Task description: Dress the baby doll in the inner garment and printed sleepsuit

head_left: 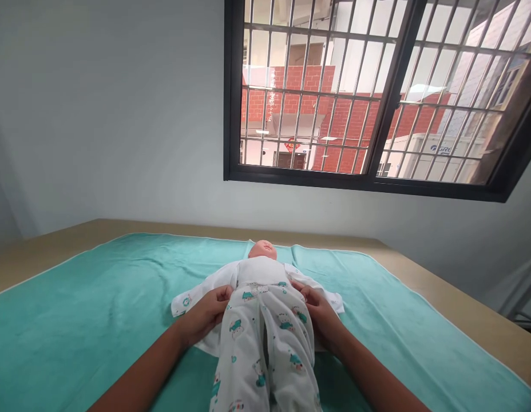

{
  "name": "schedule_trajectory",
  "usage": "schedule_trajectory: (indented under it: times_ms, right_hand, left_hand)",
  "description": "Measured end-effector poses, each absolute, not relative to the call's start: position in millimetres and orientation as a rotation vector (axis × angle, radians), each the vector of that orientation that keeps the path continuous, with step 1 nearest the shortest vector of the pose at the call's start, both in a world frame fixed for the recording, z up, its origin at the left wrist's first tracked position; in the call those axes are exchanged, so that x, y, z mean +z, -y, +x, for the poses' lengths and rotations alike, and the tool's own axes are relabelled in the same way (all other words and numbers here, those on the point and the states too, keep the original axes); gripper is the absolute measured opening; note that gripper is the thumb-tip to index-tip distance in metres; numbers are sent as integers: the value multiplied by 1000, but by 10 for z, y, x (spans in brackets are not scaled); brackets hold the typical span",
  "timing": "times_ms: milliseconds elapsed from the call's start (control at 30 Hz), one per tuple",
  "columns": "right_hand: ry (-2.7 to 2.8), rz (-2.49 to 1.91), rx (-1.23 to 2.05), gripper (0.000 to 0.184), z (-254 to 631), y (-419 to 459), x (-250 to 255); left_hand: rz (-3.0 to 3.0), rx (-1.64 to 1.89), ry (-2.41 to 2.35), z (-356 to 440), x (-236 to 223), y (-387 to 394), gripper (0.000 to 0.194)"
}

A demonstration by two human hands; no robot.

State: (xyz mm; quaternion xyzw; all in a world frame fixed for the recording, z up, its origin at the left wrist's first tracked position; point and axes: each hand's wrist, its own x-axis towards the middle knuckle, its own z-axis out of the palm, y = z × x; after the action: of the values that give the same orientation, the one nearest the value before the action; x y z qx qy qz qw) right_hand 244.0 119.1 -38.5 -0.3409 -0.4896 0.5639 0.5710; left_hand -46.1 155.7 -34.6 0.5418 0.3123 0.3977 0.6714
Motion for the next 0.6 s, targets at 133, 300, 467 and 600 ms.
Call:
schedule_trajectory:
  times_ms: [133,300,467,600]
  right_hand:
    - [1102,-797,1310,29,2425,-1188,-394]
    - [1095,-940,1219,39,2442,-1222,-430]
    - [1062,-890,1215,42,2427,-1250,-445]
    - [1082,-840,1215,37,2415,-1266,-494]
  left_hand:
    - [1137,970,-633,-398,-398,-1544,27]
    - [1069,1020,-617,-307,-428,-1504,33]
    - [1070,1035,-617,-226,-469,-1499,34]
    - [1136,1101,-684,-170,-507,-1512,33]
